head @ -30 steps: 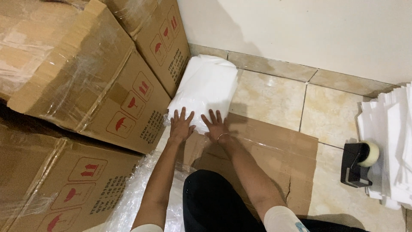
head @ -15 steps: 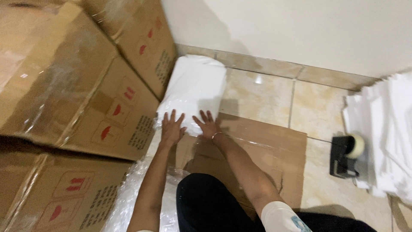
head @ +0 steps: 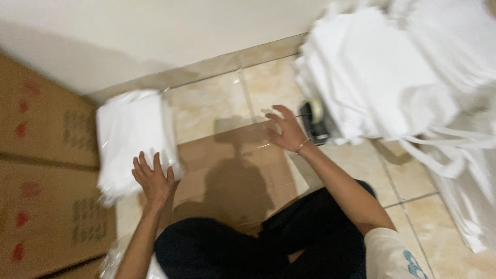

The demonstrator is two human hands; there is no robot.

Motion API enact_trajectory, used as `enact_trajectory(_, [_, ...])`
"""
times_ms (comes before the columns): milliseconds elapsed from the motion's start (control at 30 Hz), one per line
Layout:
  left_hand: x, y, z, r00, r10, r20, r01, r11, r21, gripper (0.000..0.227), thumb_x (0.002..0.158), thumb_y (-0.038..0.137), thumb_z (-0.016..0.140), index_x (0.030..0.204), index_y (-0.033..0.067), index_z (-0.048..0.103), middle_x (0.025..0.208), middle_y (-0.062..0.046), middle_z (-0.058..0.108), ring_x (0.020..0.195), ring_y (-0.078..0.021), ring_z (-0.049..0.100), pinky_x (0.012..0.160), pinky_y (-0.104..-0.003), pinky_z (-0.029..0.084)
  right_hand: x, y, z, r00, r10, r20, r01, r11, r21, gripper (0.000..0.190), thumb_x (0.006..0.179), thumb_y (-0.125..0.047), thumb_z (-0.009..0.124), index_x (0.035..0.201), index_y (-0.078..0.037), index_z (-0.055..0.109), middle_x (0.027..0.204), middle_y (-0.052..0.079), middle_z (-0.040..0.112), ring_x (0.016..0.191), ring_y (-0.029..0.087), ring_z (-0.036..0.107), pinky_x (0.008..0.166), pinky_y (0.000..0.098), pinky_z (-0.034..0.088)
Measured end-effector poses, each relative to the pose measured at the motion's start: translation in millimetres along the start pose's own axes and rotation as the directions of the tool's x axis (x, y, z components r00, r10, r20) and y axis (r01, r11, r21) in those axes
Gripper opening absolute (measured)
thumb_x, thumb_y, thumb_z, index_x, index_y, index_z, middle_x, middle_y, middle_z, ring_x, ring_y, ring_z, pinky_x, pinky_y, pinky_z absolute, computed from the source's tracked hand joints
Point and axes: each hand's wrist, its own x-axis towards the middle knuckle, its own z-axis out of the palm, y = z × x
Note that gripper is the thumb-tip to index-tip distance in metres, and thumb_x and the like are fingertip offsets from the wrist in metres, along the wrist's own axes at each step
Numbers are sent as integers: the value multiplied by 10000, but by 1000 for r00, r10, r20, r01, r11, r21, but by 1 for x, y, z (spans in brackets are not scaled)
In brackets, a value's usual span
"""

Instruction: The person sits on the floor and wraps a stack of white items in bubble wrap, securing it with tape. They then pick up individual white tote bags from a pile, fold them, and place them into a larger white bag.

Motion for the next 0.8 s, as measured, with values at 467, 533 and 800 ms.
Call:
enact_trajectory(467, [76, 431, 108, 835, 522, 173, -135, 501, -855, 486, 786, 276, 620, 1153, 2, 456, 1107, -190, 474, 1044, -337, 482, 850, -372, 446, -73, 154, -227, 812, 582, -54, -517, 673, -528, 431, 844, -396, 459, 1220, -187, 446, 1212, 117, 448, 1089, 288, 469, 878, 427, 379])
enact_trajectory(533, [74, 459, 136, 843, 497, 207, -74, 488, -870, 498, 791, 251, 617, 1183, 9, 427, 1125, -179, 458, 1075, -324, 469, 882, -335, 446, -79, 155, -234, 753, 658, -13, -523, 586, -619, 463, 829, -432, 442, 1237, -215, 430, 1203, 109, 471, 1048, 286, 505, 836, 446, 400])
enact_trajectory(800, [108, 489, 161, 826, 168, 538, 183, 823, -538, 611, 784, 414, 557, 1229, 42, 366, 1118, -133, 465, 1077, -240, 483, 903, -333, 427, -94, 128, -247, 631, 767, 116, -554, 550, -624, 588, 820, -489, 386, 1311, -182, 286, 1275, 150, 369, 1089, 333, 466, 864, 454, 401])
